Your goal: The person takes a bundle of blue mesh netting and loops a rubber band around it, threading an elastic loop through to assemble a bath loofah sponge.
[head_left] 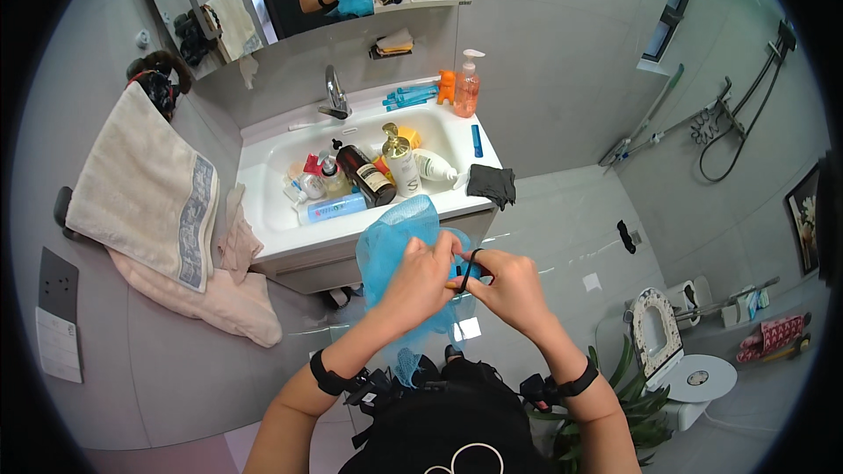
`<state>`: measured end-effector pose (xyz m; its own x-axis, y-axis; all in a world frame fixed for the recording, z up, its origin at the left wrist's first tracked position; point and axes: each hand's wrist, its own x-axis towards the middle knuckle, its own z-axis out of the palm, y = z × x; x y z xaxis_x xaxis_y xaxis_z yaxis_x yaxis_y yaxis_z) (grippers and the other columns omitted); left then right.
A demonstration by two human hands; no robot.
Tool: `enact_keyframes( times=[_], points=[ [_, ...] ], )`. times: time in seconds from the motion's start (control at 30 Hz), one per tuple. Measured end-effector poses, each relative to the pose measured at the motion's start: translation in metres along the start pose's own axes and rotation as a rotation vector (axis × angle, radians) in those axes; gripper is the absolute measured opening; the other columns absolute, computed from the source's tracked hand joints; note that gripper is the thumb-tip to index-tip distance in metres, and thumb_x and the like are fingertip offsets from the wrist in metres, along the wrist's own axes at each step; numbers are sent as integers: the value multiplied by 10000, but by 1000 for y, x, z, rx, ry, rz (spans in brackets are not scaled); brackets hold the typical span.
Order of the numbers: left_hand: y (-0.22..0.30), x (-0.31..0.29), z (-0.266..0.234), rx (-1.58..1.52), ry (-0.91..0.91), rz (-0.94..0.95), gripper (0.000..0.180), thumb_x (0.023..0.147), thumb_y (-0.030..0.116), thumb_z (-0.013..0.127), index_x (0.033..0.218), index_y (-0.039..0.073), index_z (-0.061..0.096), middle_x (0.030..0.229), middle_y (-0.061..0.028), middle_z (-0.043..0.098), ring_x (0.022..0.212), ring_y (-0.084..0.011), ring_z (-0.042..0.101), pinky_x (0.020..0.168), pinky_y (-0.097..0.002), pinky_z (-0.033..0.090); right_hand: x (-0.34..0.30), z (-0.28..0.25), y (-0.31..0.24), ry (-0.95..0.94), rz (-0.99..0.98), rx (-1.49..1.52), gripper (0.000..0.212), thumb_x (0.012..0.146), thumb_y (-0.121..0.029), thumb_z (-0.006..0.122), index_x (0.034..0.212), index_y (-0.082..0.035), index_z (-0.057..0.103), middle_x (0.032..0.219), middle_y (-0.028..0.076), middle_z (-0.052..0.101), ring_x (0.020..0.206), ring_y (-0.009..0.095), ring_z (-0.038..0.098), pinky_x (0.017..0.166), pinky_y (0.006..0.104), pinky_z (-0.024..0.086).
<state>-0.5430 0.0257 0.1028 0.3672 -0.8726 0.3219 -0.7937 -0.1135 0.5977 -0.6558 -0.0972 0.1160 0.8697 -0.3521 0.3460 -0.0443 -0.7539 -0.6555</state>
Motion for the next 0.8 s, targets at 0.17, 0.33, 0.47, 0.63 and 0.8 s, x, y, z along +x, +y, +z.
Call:
enact_keyframes(
  times=[0.17, 0.33, 0.47, 0.63, 0.8],
  points=[
    [1, -1, -6, -16, -103, 51, 445, 656, -14, 640, 1042, 38, 425, 960, -131, 582, 901, -309, 539, 857, -365, 350, 1, -8, 6, -172, 205, 234, 200, 779, -178, 659, 783, 20, 631, 622, 85, 590, 538, 155, 563, 536, 293, 456],
    [0, -2, -13, -175, -228, 111, 409, 709, 5, 614, 1073, 35, 429, 1043, -129, 574, 987, -280, 549, 902, -369, 331, 2, -20, 29, -415, 462, 717, 258, 901, -227, 553, 846, 9, 641, 740, -3, 605, 680, 63, 538, 623, 217, 433],
    [3, 0, -16, -378, -326, 11, 404, 736, 101, 638, 1098, 52, 466, 1085, -110, 562, 1032, -246, 515, 922, -352, 316, 4, -27, 26, -270, 571, 789, 271, 938, -227, 502, 809, -9, 599, 691, -7, 559, 629, 54, 502, 587, 219, 431],
    [9, 4, -5, -375, -159, -82, 543, 661, 260, 770, 1087, 80, 485, 1007, -69, 576, 977, -231, 511, 893, -336, 319, 6, -22, 20, -152, 479, 878, 135, 957, -170, 471, 993, -51, 523, 741, -11, 544, 647, 53, 488, 593, 198, 407],
    [5, 10, 4, -245, 40, -34, 468, 675, 271, 778, 1016, 73, 525, 900, -57, 581, 902, -252, 534, 840, -338, 330, 5, -18, 16, -76, 336, 738, 114, 968, -162, 455, 1026, -64, 458, 776, 10, 529, 664, 64, 502, 584, 214, 430]
  ],
)
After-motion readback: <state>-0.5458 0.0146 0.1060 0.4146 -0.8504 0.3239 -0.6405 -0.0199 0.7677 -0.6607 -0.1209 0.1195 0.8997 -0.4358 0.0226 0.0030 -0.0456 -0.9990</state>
